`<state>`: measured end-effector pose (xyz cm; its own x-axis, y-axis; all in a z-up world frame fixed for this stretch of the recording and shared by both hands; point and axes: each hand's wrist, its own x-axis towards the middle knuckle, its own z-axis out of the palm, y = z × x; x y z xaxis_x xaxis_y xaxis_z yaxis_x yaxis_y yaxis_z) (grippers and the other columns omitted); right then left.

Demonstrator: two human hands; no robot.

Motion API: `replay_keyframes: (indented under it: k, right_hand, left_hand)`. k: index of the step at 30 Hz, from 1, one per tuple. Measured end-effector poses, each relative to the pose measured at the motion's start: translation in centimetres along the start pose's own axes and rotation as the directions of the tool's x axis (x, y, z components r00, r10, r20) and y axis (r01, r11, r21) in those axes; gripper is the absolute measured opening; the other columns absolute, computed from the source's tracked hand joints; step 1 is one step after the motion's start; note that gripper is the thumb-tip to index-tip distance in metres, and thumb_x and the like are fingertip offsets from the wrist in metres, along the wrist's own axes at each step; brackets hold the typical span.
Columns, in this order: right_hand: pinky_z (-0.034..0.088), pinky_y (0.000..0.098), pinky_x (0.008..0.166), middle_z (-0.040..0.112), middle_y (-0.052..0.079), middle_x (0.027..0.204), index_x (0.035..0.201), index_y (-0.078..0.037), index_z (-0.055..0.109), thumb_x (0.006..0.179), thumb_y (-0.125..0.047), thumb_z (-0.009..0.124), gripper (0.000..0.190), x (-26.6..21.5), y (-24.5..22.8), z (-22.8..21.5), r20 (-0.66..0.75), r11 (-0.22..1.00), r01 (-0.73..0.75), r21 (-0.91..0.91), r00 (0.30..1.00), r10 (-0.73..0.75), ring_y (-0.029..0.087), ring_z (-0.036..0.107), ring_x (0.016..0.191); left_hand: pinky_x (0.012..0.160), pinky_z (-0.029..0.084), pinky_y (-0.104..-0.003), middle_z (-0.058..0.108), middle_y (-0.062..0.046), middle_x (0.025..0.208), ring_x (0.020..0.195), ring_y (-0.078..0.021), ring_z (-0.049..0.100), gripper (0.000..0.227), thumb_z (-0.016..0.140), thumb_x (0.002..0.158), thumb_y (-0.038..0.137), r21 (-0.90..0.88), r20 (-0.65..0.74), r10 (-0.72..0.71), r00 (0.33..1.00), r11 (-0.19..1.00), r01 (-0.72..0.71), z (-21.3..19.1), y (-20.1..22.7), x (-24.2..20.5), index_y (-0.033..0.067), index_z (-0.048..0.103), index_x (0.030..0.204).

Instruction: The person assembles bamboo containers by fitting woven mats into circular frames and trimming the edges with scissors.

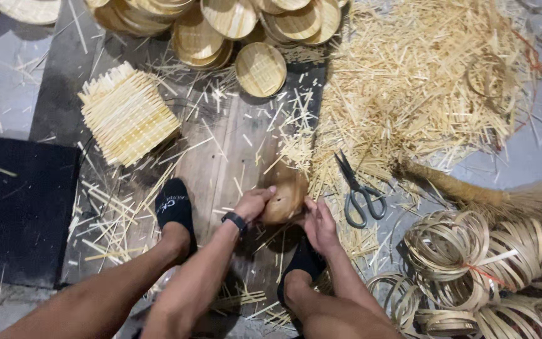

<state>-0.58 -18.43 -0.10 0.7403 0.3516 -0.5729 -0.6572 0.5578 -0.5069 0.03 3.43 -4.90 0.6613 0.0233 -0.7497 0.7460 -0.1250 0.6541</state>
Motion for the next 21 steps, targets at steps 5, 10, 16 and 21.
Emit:
replay_keyframes:
  k: [5, 10, 16, 21]
  right_hand:
    - [0.055, 0.0356, 0.086, 0.073, 0.013, 0.112, 0.125, 0.005, 0.072, 0.099, -0.016, 0.069, 0.034, 2.3, 1.4, -0.7, -0.036, 0.560, 0.078, -0.825, 0.981, -0.190, 0.022, 0.067, 0.097]
    - [0.063, 0.0350, 0.083, 0.070, 0.012, 0.118, 0.137, 0.005, 0.055, 0.094, -0.013, 0.064, 0.047, 3.5, 3.1, 0.5, -0.165, 0.978, -0.028, -0.206, 0.986, -0.006, 0.019, 0.073, 0.097]
    - [0.061, 0.0380, 0.071, 0.067, 0.015, 0.101, 0.135, -0.001, 0.054, 0.096, -0.018, 0.068, 0.045, 2.9, 3.7, -1.4, -0.263, 0.928, -0.075, -0.364, 0.965, -0.025, 0.022, 0.069, 0.081]
    - [0.054, 0.0296, 0.064, 0.063, 0.007, 0.087, 0.118, 0.006, 0.064, 0.103, -0.025, 0.068, 0.034, 2.6, 4.1, -3.8, -0.237, 0.875, 0.011, -0.484, 0.961, -0.143, 0.014, 0.060, 0.072]
  left_hand:
    - [0.070, 0.057, -0.035, 0.078, -0.009, 0.089, 0.077, -0.0169, 0.068, 0.030, 0.076, 0.089, 0.025, -0.078, -0.097, 0.377, 0.921, 0.920, -0.384, -3.3, -1.5, 1.4, 0.0012, 0.078, 0.106]
    - [0.098, 0.049, -0.049, 0.065, -0.025, 0.129, 0.115, -0.0446, 0.060, 0.051, 0.075, 0.074, 0.008, 0.815, -0.348, 0.761, 0.548, 0.534, -0.225, -17.9, 3.8, -0.2, 0.0007, 0.065, 0.124]
    - [0.093, 0.054, -0.048, 0.071, -0.022, 0.111, 0.102, -0.0378, 0.067, 0.016, 0.071, 0.090, 0.009, 0.785, -0.416, 0.384, 0.825, 0.610, 0.112, -31.1, 5.5, -2.8, 0.0008, 0.072, 0.104]
    - [0.094, 0.058, -0.042, 0.075, -0.014, 0.113, 0.099, -0.0283, 0.073, 0.021, 0.061, 0.106, 0.005, 0.730, -0.564, 0.703, 0.434, 0.670, -0.136, -30.5, 7.6, -7.0, 0.0114, 0.075, 0.121]
